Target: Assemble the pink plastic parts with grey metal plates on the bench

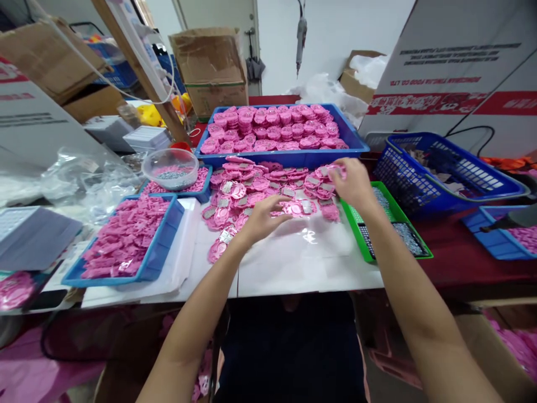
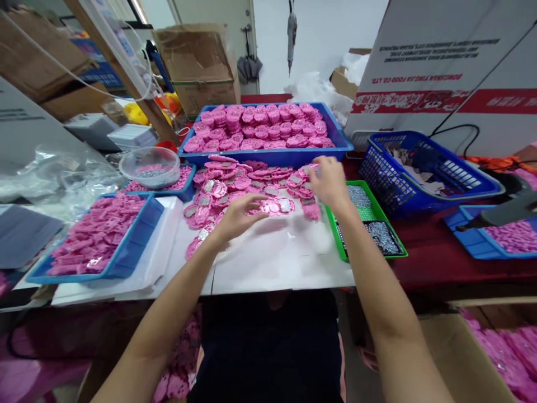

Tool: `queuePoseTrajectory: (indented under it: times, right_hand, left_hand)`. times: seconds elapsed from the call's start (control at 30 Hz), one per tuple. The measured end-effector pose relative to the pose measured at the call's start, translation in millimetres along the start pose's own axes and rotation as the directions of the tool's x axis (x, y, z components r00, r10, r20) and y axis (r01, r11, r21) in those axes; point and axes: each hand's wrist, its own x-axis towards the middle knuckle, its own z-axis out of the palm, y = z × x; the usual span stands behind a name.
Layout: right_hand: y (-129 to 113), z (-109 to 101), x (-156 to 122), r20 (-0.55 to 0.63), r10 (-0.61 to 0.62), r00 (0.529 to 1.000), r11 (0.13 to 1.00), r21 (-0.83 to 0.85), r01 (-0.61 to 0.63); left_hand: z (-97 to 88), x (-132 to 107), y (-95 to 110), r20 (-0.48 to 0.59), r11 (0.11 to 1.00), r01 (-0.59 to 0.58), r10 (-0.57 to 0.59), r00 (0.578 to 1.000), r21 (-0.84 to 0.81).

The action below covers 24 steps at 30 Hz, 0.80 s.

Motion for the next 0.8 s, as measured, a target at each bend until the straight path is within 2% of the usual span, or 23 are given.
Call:
queuePoseTrajectory:
  times: [0.03, 0.07, 0.1, 0.13, 0.17, 0.23, 0.27, 0.33, 0.4, 0.5, 0.53, 0.6, 0.67, 0.7, 0.8]
  right_hand:
    - [-11.4, 3.7, -13.5, 0.104, -0.061, 0.993, 0.997, 0.048, 0.056]
    - [-22.5, 8.3, -27.4, 0.226, -0.128, 0.966, 0.987, 0.12, 0.103]
    - [-33.0, 13.7, -40.8, 0.363, -0.203, 0.909, 0.964, 0.239, 0.12]
    - [-42.5, 19.9, -53.1, 0.397, -0.219, 0.891, 0.944, 0.318, 0.09]
    - [-50.9, 26.7, -63.6, 0.4, -0.196, 0.895, 0.923, 0.383, 0.03]
    - [-63.4, 41.4, -77.9, 0.364, -0.098, 0.926, 0.867, 0.488, -0.101]
    - [-67.2, 48.5, -81.6, 0.372, -0.066, 0.926, 0.837, 0.526, -0.152]
    - [-69.6, 60.9, -82.9, 0.441, -0.098, 0.892, 0.813, 0.553, -0.184]
    - [-65.6, 69.1, -79.6, 0.467, -0.182, 0.865, 0.868, 0.489, -0.082]
    - [-52.1, 75.0, -76.4, 0.359, -0.265, 0.895, 0.954, 0.232, 0.189]
    - [-47.4, 76.1, -77.4, 0.349, -0.297, 0.889, 0.954, 0.133, 0.267]
    - [-40.3, 78.6, -82.5, 0.409, -0.356, 0.84, 0.92, -0.005, 0.392]
    - [-37.1, 81.9, -89.2, 0.489, -0.387, 0.782, 0.878, -0.066, 0.475]
    - [-36.8, 84.0, -91.9, 0.508, -0.39, 0.768, 0.865, -0.082, 0.494]
    - [-37.3, 90.4, -95.7, 0.5, -0.404, 0.766, 0.87, -0.048, 0.49]
  left_hand:
    - [-3.8, 1.1, 0.7, -0.015, 0.996, 0.033, -0.035, 0.999, -0.078]
    - [-6.9, 2.2, 0.8, -0.028, 0.987, 0.058, -0.063, 0.998, -0.15]
    - [-8.9, 3.1, 0.1, -0.049, 0.974, 0.068, -0.081, 0.996, -0.215]
    - [-9.6, 3.9, -1.1, -0.081, 0.96, 0.066, -0.091, 0.993, -0.272]
    - [-8.9, 4.6, -2.9, -0.12, 0.946, 0.058, -0.101, 0.988, -0.319]
    - [-3.7, 5.5, -6.7, -0.197, 0.916, 0.065, -0.153, 0.968, -0.396]
    - [0.0, 5.8, -8.3, -0.219, 0.897, 0.098, -0.209, 0.953, -0.431]
    - [6.4, 6.4, -10.1, -0.25, 0.853, 0.191, -0.345, 0.905, -0.486]
    - [8.1, 7.3, -9.7, -0.292, 0.828, 0.235, -0.424, 0.857, -0.51]
    - [0.4, 8.7, -5.3, -0.425, 0.862, 0.179, -0.402, 0.811, -0.475]
    - [-3.5, 9.0, -3.2, -0.464, 0.872, 0.16, -0.392, 0.794, -0.462]
    - [-10.0, 9.0, 1.4, -0.501, 0.866, 0.143, -0.403, 0.766, -0.479]
    - [-12.8, 8.2, 5.9, -0.459, 0.819, 0.149, -0.45, 0.766, -0.553]
    - [-12.5, 7.6, 7.8, -0.413, 0.787, 0.167, -0.477, 0.776, -0.594]
    - [-6.4, 5.1, 10.4, -0.223, 0.691, 0.272, -0.536, 0.814, -0.669]
